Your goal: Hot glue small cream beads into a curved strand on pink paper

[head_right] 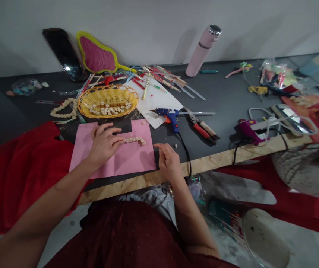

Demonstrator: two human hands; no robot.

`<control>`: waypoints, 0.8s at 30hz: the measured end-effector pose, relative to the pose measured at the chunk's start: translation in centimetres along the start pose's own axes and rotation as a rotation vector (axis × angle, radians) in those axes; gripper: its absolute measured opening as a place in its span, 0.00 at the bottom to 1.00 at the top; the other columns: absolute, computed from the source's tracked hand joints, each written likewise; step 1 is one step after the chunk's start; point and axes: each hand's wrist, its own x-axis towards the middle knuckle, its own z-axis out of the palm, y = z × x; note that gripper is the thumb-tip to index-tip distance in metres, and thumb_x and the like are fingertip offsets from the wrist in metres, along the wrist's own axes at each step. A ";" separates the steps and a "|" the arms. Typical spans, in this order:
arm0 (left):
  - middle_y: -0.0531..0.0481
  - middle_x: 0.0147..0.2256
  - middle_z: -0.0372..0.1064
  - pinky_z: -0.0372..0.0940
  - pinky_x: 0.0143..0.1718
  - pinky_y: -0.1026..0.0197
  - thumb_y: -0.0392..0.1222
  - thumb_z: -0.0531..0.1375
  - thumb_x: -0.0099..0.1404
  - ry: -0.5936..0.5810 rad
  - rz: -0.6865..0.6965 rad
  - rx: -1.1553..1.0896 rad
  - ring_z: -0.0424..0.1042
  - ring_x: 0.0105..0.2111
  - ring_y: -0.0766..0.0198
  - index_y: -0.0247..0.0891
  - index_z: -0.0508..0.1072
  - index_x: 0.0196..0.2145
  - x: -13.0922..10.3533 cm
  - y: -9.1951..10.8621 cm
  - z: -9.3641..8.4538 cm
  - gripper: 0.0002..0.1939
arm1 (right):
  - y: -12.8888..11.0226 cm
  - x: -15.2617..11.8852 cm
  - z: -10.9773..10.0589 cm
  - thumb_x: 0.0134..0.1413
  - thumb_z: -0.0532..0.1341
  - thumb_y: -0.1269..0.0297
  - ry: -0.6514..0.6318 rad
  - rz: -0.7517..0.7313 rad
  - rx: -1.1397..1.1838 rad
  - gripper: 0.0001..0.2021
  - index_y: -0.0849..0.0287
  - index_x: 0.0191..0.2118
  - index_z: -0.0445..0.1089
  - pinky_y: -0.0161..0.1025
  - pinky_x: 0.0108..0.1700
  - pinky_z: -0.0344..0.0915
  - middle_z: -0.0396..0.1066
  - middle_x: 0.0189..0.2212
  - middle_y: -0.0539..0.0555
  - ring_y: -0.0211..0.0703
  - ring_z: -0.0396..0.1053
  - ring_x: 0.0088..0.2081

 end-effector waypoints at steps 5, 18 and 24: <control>0.52 0.50 0.79 0.53 0.59 0.36 0.41 0.66 0.67 0.015 0.005 -0.005 0.65 0.60 0.46 0.49 0.83 0.34 0.0 0.1 0.0 0.05 | 0.1 0.0 0.0 0.70 0.51 0.69 -0.015 -0.015 -0.019 0.13 0.56 0.43 0.73 0.39 0.38 0.69 0.77 0.36 0.55 0.43 0.74 0.36; 0.52 0.49 0.79 0.52 0.60 0.34 0.41 0.66 0.67 0.009 -0.012 -0.024 0.65 0.60 0.45 0.50 0.84 0.34 0.1 0.2 0.1 0.05 | 0.0 0.0 0.1 0.67 0.51 0.72 -0.046 -0.025 -0.038 0.13 0.56 0.45 0.73 0.39 0.36 0.68 0.74 0.32 0.54 0.43 0.72 0.34; 0.51 0.49 0.79 0.52 0.61 0.34 0.42 0.65 0.68 0.015 -0.003 -0.022 0.64 0.60 0.46 0.50 0.84 0.34 0.0 0.1 0.1 0.06 | 0.0 0.0 0.0 0.67 0.51 0.72 -0.068 -0.026 -0.045 0.14 0.57 0.45 0.74 0.39 0.37 0.69 0.74 0.32 0.54 0.43 0.72 0.34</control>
